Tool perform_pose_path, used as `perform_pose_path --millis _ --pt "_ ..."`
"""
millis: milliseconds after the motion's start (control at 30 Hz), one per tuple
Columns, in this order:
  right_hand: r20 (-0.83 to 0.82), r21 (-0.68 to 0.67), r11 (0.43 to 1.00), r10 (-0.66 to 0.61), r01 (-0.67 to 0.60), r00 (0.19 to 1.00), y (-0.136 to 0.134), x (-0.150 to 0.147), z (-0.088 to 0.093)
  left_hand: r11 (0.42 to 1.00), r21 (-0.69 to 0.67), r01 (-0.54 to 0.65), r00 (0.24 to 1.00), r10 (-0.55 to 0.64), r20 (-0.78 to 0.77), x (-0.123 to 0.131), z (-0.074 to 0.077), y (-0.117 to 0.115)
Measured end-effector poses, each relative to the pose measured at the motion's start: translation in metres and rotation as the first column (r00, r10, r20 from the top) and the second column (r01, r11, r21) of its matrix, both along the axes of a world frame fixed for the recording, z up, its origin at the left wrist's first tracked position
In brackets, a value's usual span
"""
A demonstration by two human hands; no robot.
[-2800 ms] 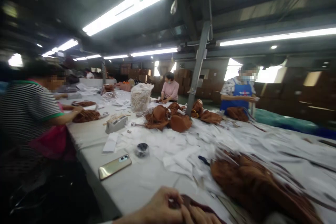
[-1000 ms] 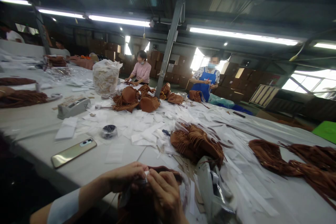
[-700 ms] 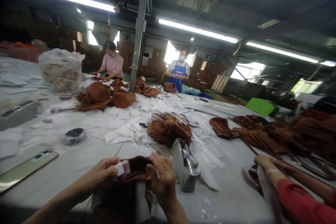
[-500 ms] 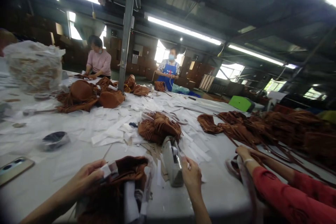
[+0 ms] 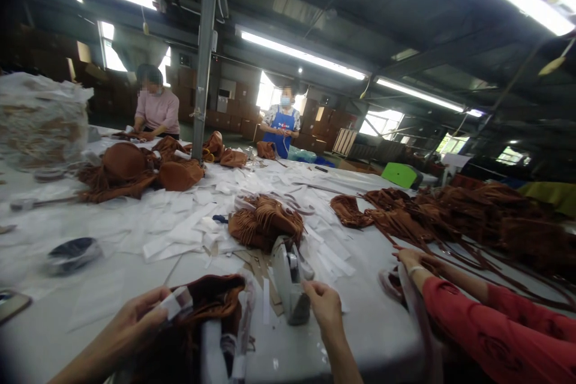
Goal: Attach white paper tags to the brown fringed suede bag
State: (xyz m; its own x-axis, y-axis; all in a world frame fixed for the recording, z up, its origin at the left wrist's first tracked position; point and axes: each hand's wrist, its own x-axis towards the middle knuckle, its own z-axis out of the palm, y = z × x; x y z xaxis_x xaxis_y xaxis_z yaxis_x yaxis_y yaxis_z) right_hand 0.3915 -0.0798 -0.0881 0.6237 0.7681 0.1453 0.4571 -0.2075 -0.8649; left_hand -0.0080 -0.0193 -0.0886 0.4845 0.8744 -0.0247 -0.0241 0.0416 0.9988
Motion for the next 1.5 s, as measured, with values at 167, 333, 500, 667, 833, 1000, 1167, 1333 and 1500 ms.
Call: perform_pose_path --millis 167,333,500,667,833,1000,1167,1333,1500 --pt "-0.020 0.041 0.992 -0.116 0.117 0.993 -0.025 -0.002 -0.003 0.998 -0.060 0.005 0.999 -0.002 0.047 0.003 -0.009 0.001" --pt "0.002 -0.060 0.993 -0.102 0.101 0.995 -0.040 -0.018 -0.030 0.996 -0.087 -0.003 0.999 0.007 0.053 0.002 -0.004 -0.002" --pt "0.164 -0.065 0.984 -0.153 0.165 0.974 -0.051 -0.022 -0.048 0.995 -0.100 0.007 0.997 0.001 0.074 0.000 -0.004 -0.007" --pt "0.169 -0.118 0.976 -0.160 0.181 0.973 -0.064 -0.038 -0.045 1.000 -0.027 0.013 0.998 -0.012 0.054 -0.001 0.001 -0.010" --pt "-0.006 0.022 0.969 0.246 -0.246 0.969 -0.056 -0.123 -0.001 0.995 0.072 0.075 0.997 -0.074 -0.009 0.007 0.013 -0.013" --pt "-0.042 0.239 0.755 0.636 -0.610 0.771 -0.039 -0.209 0.046 0.986 0.163 0.036 0.995 -0.020 -0.095 0.009 0.021 -0.024" --pt "-0.088 0.196 0.717 0.692 -0.669 0.717 -0.014 -0.232 0.042 0.958 0.286 0.019 0.990 0.023 -0.141 0.003 0.029 -0.031" --pt "-0.077 0.082 0.777 0.629 -0.624 0.774 -0.005 -0.236 0.030 0.932 0.363 -0.017 0.981 0.086 -0.174 0.001 0.023 -0.031" --pt "-0.002 -0.011 0.850 0.526 -0.526 0.850 -0.003 -0.245 0.032 0.902 0.431 -0.037 0.967 0.140 -0.211 0.000 0.017 -0.031"
